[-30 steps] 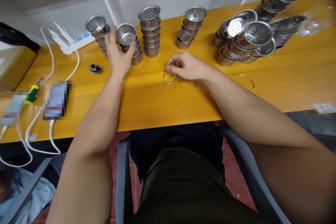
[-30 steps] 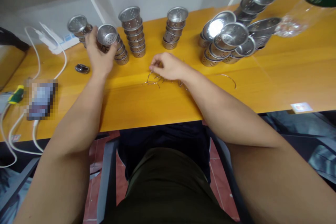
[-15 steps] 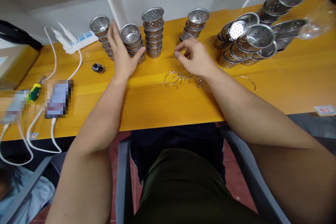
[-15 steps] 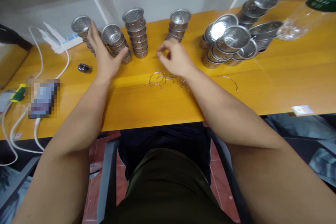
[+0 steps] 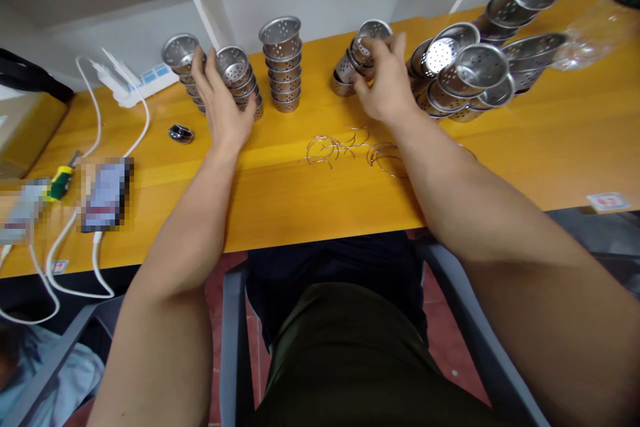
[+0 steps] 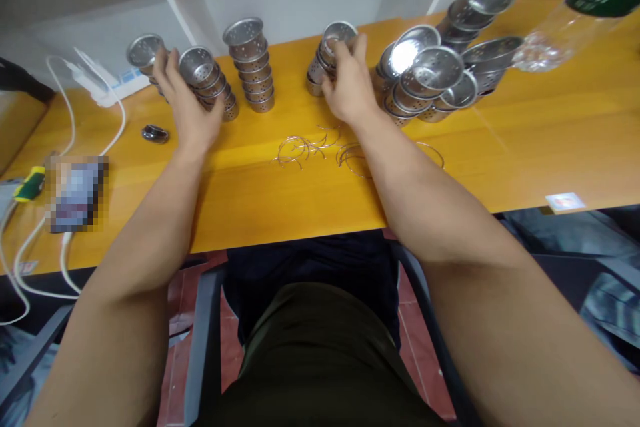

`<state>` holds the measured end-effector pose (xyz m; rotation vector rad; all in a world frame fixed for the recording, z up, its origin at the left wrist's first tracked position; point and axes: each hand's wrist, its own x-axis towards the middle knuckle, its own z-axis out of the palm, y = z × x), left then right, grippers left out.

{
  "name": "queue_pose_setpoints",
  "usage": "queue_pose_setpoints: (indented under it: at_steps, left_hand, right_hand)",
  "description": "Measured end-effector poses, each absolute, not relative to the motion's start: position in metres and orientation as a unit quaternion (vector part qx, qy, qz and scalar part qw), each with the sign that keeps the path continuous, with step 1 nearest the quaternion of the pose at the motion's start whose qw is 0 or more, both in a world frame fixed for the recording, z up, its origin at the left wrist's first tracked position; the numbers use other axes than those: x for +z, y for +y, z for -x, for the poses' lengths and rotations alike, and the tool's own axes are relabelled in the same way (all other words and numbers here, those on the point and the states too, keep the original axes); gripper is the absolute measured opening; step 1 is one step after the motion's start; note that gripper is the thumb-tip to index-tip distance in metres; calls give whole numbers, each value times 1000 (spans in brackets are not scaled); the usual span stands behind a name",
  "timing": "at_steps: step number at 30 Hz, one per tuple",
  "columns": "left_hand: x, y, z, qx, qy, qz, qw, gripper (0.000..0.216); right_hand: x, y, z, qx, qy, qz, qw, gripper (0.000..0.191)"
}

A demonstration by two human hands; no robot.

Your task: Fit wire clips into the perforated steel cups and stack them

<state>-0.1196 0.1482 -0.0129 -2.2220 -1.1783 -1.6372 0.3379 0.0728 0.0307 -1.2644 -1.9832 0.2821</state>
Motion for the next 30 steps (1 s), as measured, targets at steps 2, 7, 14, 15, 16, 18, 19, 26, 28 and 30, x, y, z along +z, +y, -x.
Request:
queue_pose_setpoints:
  at_steps: [2, 7, 14, 15, 16, 18, 19, 26, 28, 30]
  left_hand:
    - [-8, 142, 117, -545, -375, 747, 70, 117]
    - [3, 128, 100, -601, -347, 714, 91, 111]
    - [28, 98, 96, -581, -322, 745, 60, 98]
    - [34, 91, 94, -584, -317, 745, 53, 97]
    - [41, 83, 90, -590, -311, 743, 53, 96]
    - [56, 62, 76, -601, -295, 739, 74, 90]
    - [62, 51, 67, -600, -287, 742, 87, 85]
    - [59, 8, 18, -520, -232, 822, 6, 96]
    - [45, 15, 17, -518, -249, 818, -21, 116]
    - [31, 24, 22, -500, -279, 819, -46, 131]
  right_hand:
    - [37, 68, -330, 83, -714, 566, 403, 58]
    - [50, 59, -320, 101, -685, 602, 397, 35]
    - [60, 59, -323, 100, -669, 623, 393, 16]
    - [61, 58, -322, 95, -668, 618, 404, 18]
    - [63, 56, -322, 87, -669, 608, 419, 20]
    - [69, 50, -319, 62, -672, 576, 461, 22]
    - [73, 44, -317, 51, -677, 553, 483, 22]
    - [92, -15, -280, 41, -791, 337, 510, 13]
    - [86, -25, -265, 83, -831, 312, 453, 19]
    - [76, -29, -253, 132, -853, 311, 397, 26]
